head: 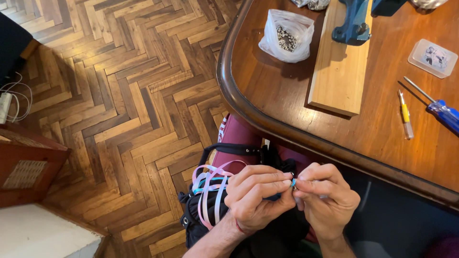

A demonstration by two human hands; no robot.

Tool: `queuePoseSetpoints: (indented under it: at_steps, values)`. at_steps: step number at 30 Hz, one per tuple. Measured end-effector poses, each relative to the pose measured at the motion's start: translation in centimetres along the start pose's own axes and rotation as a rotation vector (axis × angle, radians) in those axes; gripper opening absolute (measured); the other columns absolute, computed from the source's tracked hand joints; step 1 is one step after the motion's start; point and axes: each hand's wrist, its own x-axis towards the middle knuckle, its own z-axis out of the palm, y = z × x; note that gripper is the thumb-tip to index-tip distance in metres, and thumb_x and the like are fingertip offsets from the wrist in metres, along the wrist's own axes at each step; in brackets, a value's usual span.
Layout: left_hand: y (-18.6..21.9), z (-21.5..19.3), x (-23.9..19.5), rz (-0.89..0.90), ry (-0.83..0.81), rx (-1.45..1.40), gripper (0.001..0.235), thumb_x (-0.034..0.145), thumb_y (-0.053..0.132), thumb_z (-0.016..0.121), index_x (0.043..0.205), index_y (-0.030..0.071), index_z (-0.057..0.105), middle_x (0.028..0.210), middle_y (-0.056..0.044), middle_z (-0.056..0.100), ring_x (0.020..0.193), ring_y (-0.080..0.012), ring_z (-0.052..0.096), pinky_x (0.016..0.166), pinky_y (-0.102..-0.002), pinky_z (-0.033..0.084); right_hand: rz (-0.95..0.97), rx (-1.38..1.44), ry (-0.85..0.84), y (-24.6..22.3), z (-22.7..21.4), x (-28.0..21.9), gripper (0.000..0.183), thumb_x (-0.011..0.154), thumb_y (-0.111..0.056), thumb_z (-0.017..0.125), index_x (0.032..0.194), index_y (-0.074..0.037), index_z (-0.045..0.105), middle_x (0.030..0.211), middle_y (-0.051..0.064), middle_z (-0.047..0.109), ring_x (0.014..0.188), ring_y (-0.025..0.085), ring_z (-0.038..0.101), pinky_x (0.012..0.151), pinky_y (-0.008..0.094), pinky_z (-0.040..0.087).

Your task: Attaching metal eyelets and ribbons to a black fabric item using a manual press machine

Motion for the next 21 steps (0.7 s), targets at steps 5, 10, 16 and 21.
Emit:
queuePoseSetpoints:
  at_steps: [5,10,16,21]
  values:
    - [0.0,-0.3,0.2,0.011,-0.041,-0.026,0.009,0.103,0.007,0.086,0.097,0.005,0.079,0.094,-0.010,0.087,0.076,-0.0243,0.085,0.073,-0.030,0.073,0.059,0.166,-0.031,0.2,-0.4,0.4,0.008,0.098,-0.003,0.086,0.104,-0.001,0.083,0.105,0.012,0.071,0.074,0.019,0.067,0.045,0.015,0.052]
    - [0.0,-0.6,0.3,0.004,-0.100,-0.052,0.008,0.104,0.005,0.085,0.099,0.005,0.079,0.097,-0.009,0.088,0.080,-0.0247,0.085,0.077,-0.030,0.072,0.144,0.284,-0.036,0.4,-1.0,0.6,0.011,0.094,-0.003,0.089,0.095,0.004,0.081,0.102,0.016,0.068,0.076,0.026,0.071,0.036,0.021,0.061]
    - [-0.3,-1.1,0.1,0.006,-0.200,-0.128,0.012,0.103,0.003,0.091,0.106,0.002,0.080,0.104,-0.011,0.086,0.090,-0.0260,0.086,0.085,-0.032,0.072,0.154,0.184,-0.024,0.5,-1.6,0.4,0.020,0.088,-0.003,0.093,0.104,0.003,0.082,0.105,0.018,0.072,0.065,0.025,0.076,0.042,0.023,0.072]
    - [-0.3,-1.3,-0.3,-0.006,-0.264,-0.158,0.011,0.107,0.004,0.087,0.112,0.000,0.079,0.110,-0.014,0.085,0.096,-0.0291,0.086,0.090,-0.035,0.072,0.139,0.096,-0.033,0.2,-1.8,0.8,0.019,0.086,-0.004,0.093,0.103,-0.002,0.084,0.103,0.015,0.074,0.078,0.022,0.080,0.044,0.022,0.073]
